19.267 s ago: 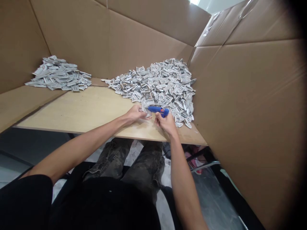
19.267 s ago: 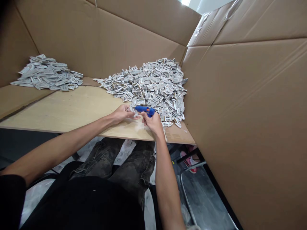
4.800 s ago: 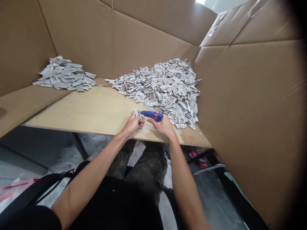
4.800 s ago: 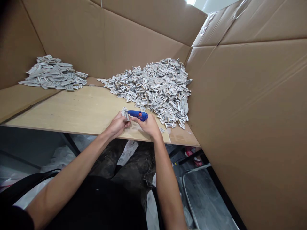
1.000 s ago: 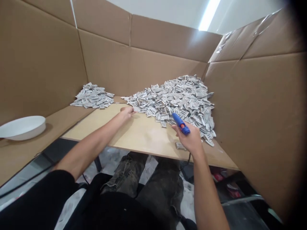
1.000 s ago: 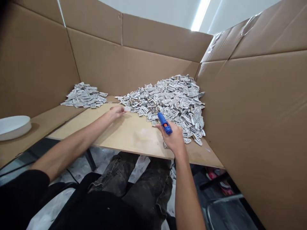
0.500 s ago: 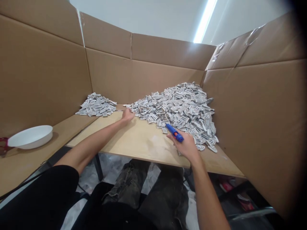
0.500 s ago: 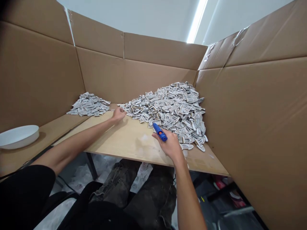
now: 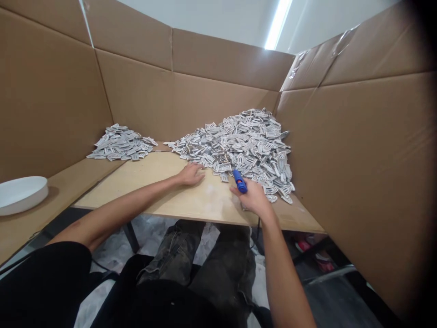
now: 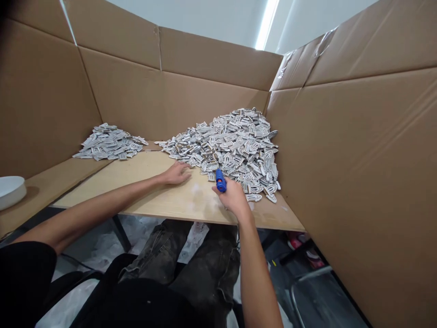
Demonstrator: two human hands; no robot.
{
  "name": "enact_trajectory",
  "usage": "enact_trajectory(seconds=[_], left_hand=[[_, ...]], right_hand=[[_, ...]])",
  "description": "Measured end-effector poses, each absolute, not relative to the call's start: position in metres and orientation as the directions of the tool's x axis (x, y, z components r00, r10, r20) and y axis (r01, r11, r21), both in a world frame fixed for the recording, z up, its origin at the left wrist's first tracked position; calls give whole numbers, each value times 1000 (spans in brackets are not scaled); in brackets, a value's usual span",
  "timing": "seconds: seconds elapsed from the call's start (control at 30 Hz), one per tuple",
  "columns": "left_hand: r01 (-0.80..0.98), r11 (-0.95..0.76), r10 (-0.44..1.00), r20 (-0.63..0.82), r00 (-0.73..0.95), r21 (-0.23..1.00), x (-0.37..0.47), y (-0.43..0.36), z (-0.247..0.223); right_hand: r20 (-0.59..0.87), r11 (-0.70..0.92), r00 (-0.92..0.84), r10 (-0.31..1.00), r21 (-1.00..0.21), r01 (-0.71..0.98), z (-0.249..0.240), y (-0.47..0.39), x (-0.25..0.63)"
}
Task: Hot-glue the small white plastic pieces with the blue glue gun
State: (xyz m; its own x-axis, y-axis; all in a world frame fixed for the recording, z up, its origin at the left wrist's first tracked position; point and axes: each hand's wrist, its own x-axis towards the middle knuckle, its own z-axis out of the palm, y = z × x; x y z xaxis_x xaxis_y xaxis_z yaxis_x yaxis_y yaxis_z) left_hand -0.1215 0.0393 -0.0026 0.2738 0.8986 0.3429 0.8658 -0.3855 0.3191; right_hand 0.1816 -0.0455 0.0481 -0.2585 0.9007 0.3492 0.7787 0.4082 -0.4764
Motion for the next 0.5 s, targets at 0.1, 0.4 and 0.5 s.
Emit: enact_trajectory(seconds=[0.1,0.4,0.5], left_hand=[[884,-400,900,285,330,240,-114,37,-8],[907,-275,926,343,160,319,-94,67,-13],[906,-238,914,397,87,351,-88,74,-13]], right_hand=[[260,419,-332,907,-462,782,46,-48,179],[163,474,-450,878,-419,774,31,-50,160],[131,455,-443,887,-416,787,29,-51,160]])
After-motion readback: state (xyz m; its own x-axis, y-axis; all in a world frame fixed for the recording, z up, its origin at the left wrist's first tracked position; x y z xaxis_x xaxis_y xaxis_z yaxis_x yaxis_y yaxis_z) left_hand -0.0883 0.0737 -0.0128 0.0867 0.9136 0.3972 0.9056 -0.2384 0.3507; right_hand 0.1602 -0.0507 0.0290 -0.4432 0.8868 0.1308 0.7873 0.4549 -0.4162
